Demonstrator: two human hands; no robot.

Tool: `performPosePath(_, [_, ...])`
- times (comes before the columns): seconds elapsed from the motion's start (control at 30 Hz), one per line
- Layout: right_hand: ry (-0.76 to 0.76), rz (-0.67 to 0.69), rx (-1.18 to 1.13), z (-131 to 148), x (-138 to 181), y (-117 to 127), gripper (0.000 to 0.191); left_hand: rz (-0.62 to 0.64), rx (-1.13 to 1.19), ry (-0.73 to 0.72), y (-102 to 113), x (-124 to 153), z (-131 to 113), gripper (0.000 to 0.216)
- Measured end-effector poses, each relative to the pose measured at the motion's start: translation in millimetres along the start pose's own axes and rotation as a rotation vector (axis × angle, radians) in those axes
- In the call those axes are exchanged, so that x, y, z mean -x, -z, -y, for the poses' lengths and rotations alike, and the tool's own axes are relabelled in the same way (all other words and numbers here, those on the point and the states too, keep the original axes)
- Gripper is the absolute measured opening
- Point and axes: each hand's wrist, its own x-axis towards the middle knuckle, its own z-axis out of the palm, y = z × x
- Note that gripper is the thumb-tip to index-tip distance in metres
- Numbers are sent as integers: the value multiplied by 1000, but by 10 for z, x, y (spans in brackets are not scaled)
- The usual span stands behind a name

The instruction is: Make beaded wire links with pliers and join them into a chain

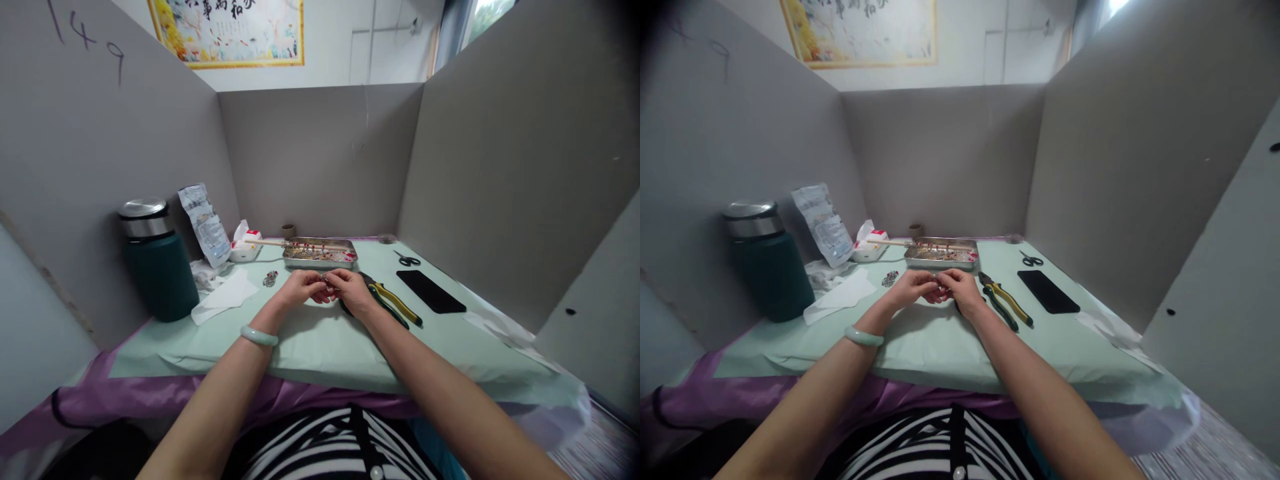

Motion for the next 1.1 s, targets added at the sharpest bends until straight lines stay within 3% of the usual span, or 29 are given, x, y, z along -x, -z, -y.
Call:
performPosePath(0.17, [52,-71,-20,10,-15,-19,28,-73,70,46,-8,-22,-13,30])
performPosePath(0.33, [93,-101,-34,56,-7,-28,23,-212,54,-11,31,-9,-37,32])
performPosePath(0.5, [90,-83,-45,70,8,-34,23,-259,31,-58,43,-33,-9,25])
performPosePath(0.83, [119,-69,41,76,32,-56,23,-242,72,-50,26,6,-67,24])
performPosePath(1.1, [30,-58,-44,27,-2,-22,26,-213,142,39,38,10,-58,30])
